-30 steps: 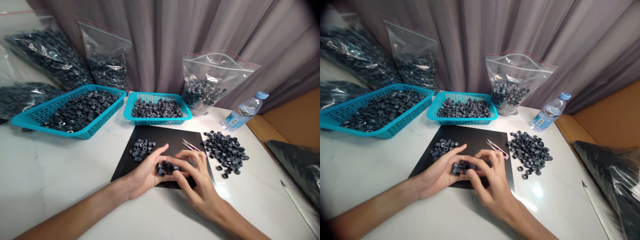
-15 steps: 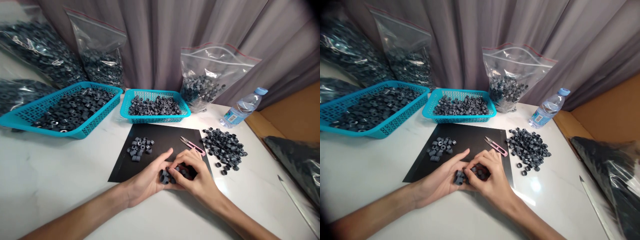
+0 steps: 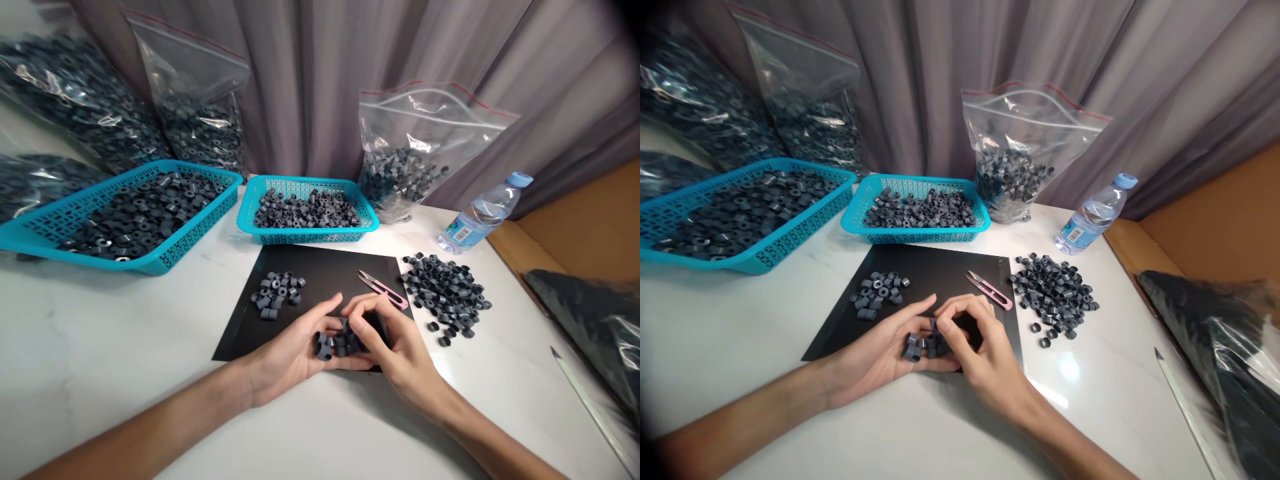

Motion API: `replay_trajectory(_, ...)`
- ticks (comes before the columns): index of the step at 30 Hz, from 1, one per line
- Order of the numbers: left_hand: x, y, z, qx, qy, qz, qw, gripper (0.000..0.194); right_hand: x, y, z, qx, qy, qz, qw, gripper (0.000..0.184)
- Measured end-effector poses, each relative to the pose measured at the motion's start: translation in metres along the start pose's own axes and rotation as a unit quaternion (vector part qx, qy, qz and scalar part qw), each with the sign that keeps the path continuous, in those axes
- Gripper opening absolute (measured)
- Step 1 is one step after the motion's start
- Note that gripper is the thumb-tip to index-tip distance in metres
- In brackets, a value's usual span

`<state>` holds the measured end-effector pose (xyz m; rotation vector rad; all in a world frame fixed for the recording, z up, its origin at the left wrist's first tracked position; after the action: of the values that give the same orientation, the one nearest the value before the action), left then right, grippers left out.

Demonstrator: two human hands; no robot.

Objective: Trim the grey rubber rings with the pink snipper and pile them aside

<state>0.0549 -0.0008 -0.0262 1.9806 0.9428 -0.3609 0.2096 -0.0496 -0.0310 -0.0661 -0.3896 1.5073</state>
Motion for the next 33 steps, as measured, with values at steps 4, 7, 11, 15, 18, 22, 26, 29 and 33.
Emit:
replay_trajectory(4, 0.0, -0.003, 0.0, 0.001, -0.012, 0.023, 1.0, 0.047, 0.0, -0.005, 0.001, 0.001, -0.009, -0.046, 0.999, 0.013)
replay_trajectory(7, 0.001, -0.004, 0.0, 0.004, 0.0, 0.045, 0.999, 0.051, -0.001, -0.007, 0.003, -0.046, -0.032, -0.079, 0.995, 0.01)
replay_trajectory(11, 0.002, -0.005, -0.001, -0.005, 0.026, 0.051, 0.998, 0.051, -0.002, -0.007, 0.002, -0.111, -0.075, -0.092, 0.987, 0.005)
replay_trajectory(15, 0.002, -0.004, -0.001, -0.018, 0.043, 0.041, 0.998, 0.052, -0.001, -0.011, -0.005, -0.134, -0.069, -0.119, 0.981, 0.011)
replay_trajectory(18, 0.002, -0.003, -0.002, -0.029, 0.041, 0.023, 0.998, 0.052, 0.001, -0.013, -0.005, -0.16, -0.096, -0.1, 0.977, 0.011)
replay_trajectory(22, -0.001, 0.0, -0.002, -0.043, 0.044, 0.025, 0.998, 0.049, 0.002, -0.014, -0.003, -0.134, -0.099, -0.085, 0.982, 0.009)
replay_trajectory(26, -0.003, 0.004, -0.003, -0.038, 0.049, 0.046, 0.997, 0.055, 0.002, -0.015, -0.004, -0.102, -0.085, -0.097, 0.986, 0.007)
replay_trajectory(29, -0.003, 0.005, -0.004, -0.027, 0.056, 0.05, 0.997, 0.058, 0.002, -0.016, -0.005, -0.09, -0.089, -0.098, 0.987, 0.008)
replay_trajectory(33, -0.002, 0.003, -0.003, -0.029, 0.057, 0.044, 0.997, 0.057, 0.003, -0.016, -0.003, -0.098, -0.103, -0.072, 0.987, 0.016)
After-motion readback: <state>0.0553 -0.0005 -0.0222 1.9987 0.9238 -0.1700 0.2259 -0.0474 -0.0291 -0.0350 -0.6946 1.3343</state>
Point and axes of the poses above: each hand's wrist, its own x-axis towards the middle knuckle, its own y-axis out of the palm, z = x × y, the point moved 2 cm from there along x, towards the middle knuckle, and after that the axes turned 2 degrees about -z, right-handed, at the moved point
